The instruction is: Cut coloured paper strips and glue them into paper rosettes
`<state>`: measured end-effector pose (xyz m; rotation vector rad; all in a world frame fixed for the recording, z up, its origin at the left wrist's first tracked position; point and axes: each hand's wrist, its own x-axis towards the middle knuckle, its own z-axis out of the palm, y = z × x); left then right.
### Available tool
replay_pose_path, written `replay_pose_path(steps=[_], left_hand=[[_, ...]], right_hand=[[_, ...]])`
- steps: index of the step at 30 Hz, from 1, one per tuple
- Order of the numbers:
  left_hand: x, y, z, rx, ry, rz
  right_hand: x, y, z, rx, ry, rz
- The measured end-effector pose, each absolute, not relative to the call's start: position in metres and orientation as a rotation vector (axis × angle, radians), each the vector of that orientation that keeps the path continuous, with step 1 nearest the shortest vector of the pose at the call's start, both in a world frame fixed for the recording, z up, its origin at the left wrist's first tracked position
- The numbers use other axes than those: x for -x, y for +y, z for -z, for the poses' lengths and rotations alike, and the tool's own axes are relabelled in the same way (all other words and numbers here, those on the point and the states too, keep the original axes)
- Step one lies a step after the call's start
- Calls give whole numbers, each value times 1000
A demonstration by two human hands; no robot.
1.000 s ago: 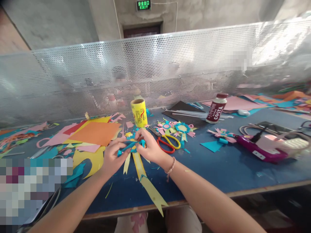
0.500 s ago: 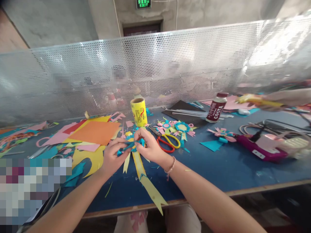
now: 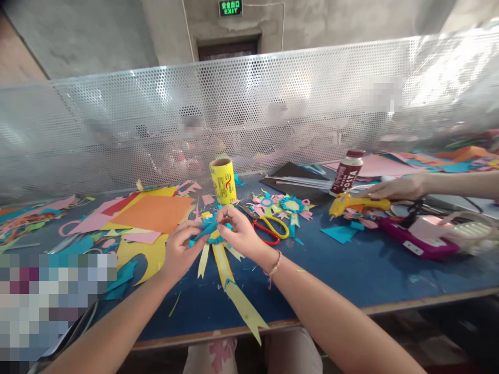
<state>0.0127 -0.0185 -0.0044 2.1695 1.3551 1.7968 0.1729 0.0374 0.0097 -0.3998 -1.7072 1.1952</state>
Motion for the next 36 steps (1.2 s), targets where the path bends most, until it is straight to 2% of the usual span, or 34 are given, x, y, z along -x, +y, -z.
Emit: replay_pose_path(steps=[28, 36], left_hand=[[-10, -15, 10, -1874, 1357, -1747], [-17, -19, 4, -1954, 1380, -1717]], right_hand=[[-174, 44, -6, 421, -1710, -1428], [-179, 54, -4, 434, -1729, -1329]])
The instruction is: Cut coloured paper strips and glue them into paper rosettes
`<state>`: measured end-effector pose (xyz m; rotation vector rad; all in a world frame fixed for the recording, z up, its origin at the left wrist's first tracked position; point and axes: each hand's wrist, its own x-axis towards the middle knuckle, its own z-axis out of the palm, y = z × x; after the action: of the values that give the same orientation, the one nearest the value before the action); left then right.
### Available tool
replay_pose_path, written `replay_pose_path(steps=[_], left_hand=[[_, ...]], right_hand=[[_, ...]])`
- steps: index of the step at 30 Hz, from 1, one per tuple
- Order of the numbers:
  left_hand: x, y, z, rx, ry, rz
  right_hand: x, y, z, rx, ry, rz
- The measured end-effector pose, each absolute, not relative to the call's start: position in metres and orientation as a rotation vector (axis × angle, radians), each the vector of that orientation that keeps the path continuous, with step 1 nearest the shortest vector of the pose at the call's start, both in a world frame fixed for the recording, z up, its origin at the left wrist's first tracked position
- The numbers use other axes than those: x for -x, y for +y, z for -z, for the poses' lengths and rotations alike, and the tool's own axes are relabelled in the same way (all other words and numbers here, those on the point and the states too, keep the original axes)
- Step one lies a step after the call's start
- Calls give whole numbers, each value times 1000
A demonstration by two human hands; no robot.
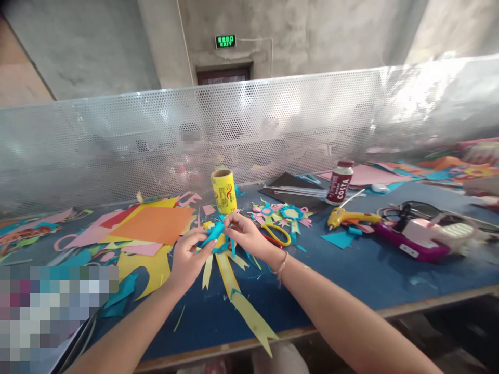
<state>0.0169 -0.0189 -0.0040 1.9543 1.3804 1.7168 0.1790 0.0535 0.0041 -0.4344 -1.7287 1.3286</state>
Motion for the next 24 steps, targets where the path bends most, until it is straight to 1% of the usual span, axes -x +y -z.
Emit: replay_pose_path(steps=[9, 15, 18, 21, 24], left_hand=[[-14, -16, 5, -1880, 1373, -1626], [-3, -13, 7, -1702, 1252, -1561], [0, -14, 7, -1678, 1282, -1544], [2, -12, 8, -1672, 1329, -1593], [6, -6, 13, -1678, 1332, -1548]], right_hand=[[-175, 51, -5, 409, -1757, -1313], [-169, 50, -9, 496, -1802, -1144], [-168, 56, -7, 538, -1795, -1056], [-166, 61, -3, 558, -1792, -1024], [-161, 61, 1, 557, -1799, -1020]])
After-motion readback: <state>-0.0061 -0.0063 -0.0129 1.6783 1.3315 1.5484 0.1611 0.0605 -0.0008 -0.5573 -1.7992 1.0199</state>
